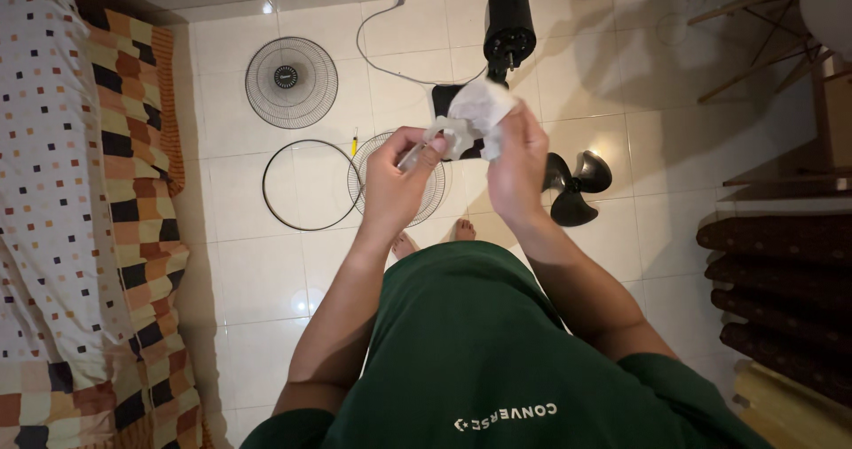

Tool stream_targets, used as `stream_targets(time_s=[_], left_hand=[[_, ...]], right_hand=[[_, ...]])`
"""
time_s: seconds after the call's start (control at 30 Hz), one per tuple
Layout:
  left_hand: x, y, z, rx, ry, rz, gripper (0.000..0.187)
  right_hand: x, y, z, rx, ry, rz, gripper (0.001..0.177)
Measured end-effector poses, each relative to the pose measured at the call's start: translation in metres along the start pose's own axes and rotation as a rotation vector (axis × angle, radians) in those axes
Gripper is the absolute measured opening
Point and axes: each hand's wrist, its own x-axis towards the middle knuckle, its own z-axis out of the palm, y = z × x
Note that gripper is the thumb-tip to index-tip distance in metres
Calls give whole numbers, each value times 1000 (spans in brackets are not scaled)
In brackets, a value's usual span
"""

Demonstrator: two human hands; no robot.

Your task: The person wipes the base and motor housing of a disassembled standing fan using a white tissue and a yellow cloth. They then wipe the fan cage with the tissue. The fan blades and other parts remain on the floor.

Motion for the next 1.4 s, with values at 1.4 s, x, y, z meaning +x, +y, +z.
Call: stream_targets(time_s=[1.4], left_hand=[[-6, -2, 0, 130, -73, 274, 30]], right_hand=[[-13, -8, -19, -107, -144, 81, 30]])
